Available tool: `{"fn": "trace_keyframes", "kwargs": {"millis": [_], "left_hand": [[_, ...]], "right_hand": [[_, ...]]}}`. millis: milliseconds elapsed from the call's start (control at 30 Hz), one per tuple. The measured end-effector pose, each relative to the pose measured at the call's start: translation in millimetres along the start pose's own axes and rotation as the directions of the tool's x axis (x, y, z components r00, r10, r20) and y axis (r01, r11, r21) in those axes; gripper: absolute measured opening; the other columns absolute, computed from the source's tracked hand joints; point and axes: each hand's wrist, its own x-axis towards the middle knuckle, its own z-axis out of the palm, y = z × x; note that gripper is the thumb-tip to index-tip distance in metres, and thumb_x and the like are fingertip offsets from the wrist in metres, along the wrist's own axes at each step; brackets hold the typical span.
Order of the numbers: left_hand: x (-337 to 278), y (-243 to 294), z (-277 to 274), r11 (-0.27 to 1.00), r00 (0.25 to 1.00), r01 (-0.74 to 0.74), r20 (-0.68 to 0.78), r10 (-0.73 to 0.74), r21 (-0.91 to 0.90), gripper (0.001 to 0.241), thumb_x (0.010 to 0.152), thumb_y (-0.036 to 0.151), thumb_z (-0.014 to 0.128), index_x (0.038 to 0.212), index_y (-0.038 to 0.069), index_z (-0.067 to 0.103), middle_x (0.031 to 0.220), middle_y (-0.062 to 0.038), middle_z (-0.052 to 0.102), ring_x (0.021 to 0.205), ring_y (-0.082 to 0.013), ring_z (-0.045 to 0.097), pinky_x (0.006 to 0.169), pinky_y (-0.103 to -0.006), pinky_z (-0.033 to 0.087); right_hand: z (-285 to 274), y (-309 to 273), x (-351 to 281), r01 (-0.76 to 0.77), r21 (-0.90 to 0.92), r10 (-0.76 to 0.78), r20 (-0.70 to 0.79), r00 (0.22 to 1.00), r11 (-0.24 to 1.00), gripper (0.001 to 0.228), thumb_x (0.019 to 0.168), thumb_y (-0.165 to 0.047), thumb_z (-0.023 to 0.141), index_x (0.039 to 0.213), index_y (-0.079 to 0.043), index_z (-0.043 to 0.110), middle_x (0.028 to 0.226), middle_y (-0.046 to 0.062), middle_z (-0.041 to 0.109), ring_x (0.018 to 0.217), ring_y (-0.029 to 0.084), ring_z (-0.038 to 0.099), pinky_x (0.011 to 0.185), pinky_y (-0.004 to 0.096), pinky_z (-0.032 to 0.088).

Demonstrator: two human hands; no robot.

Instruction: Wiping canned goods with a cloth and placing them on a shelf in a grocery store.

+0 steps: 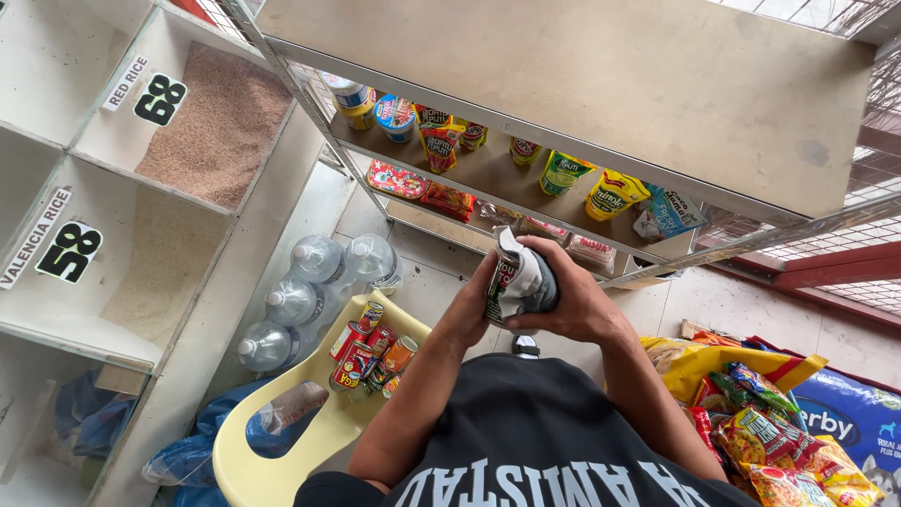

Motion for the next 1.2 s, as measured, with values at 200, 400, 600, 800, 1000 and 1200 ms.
{"fn": "trace_keyframes", "kwargs": {"millis": [200, 400, 600, 800, 1000, 1200], "left_hand": [[-7.3, 7.3, 4.2, 1.0, 1.0, -0.006, -0.007, 0.006, -0.004, 0.051, 0.109, 0.051, 0.043, 0.122, 0.008, 0.068, 0.098, -0.018, 0.075, 0.082, -0.0253, 0.077, 0.074, -0.0373, 0.065], [3.5, -5.3, -12.0, 0.995, 0.996, -0.08, -0.032, 0.082, 0.055, 0.042, 0.109, 0.042, 0.053, 0.129, 0.006, 0.062, 0.108, -0.021, 0.072, 0.089, -0.0206, 0.072, 0.081, -0.0362, 0.061], [-0.4, 1.9, 2.1, 0.998, 0.999, -0.041, -0.03, 0.042, 0.042, 0.029, 0.108, 0.03, 0.054, 0.126, 0.006, 0.051, 0.097, -0.017, 0.069, 0.08, -0.0219, 0.072, 0.069, -0.0346, 0.063], [3.5, -5.2, -3.5, 0.996, 0.996, -0.079, -0.038, 0.08, 0.046, 0.032, 0.106, 0.022, 0.06, 0.131, 0.005, 0.049, 0.1, -0.014, 0.069, 0.083, -0.0218, 0.074, 0.068, -0.035, 0.064], [8.2, -19.8, -7.7, 0.99, 0.995, -0.102, 0.01, 0.102, 0.094, 0.043, 0.103, 0.02, 0.067, 0.138, 0.0, 0.053, 0.108, -0.016, 0.071, 0.093, -0.0248, 0.074, 0.078, -0.0415, 0.064], [2.3, -10.5, 5.6, 0.994, 0.996, -0.085, 0.005, 0.085, 0.067, 0.036, 0.106, 0.02, 0.059, 0.137, 0.001, 0.056, 0.108, -0.017, 0.072, 0.093, -0.026, 0.075, 0.077, -0.0428, 0.065]], "right_hand": [[5.0, 6.4, -4.1, -0.101, -0.04, 0.093, -0.165, 0.982, 0.994, 0.082, 0.062, -0.033, 0.098, 0.135, -0.023, 0.061, 0.124, 0.006, 0.07, 0.114, 0.031, 0.068, 0.099, 0.047, 0.05], [8.1, 1.4, -0.3, -0.22, -0.134, 0.207, -0.105, 0.973, 0.966, 0.103, 0.053, -0.041, 0.099, 0.143, -0.026, 0.05, 0.133, 0.01, 0.063, 0.119, 0.042, 0.063, 0.1, 0.06, 0.049], [2.6, 0.5, -1.1, -0.221, 0.05, 0.226, -0.147, 0.963, 0.974, 0.104, 0.054, -0.035, 0.102, 0.144, -0.022, 0.05, 0.134, 0.013, 0.061, 0.123, 0.035, 0.059, 0.106, 0.052, 0.043], [3.8, 7.6, -2.7, -0.141, 0.013, 0.141, -0.092, 0.986, 0.99, 0.111, 0.053, -0.027, 0.102, 0.149, -0.017, 0.048, 0.137, 0.018, 0.059, 0.127, 0.041, 0.057, 0.108, 0.055, 0.042], [-2.2, 4.2, -1.8, -0.25, -0.038, 0.239, -0.178, 0.955, 0.968, 0.102, 0.055, -0.035, 0.101, 0.144, -0.027, 0.052, 0.131, 0.01, 0.064, 0.121, 0.035, 0.062, 0.104, 0.051, 0.046], [3.2, 9.7, -1.9, -0.292, -0.013, 0.28, -0.253, 0.926, 0.956, 0.089, 0.058, -0.035, 0.101, 0.137, -0.027, 0.061, 0.118, 0.006, 0.071, 0.113, 0.027, 0.067, 0.1, 0.045, 0.049]]}}
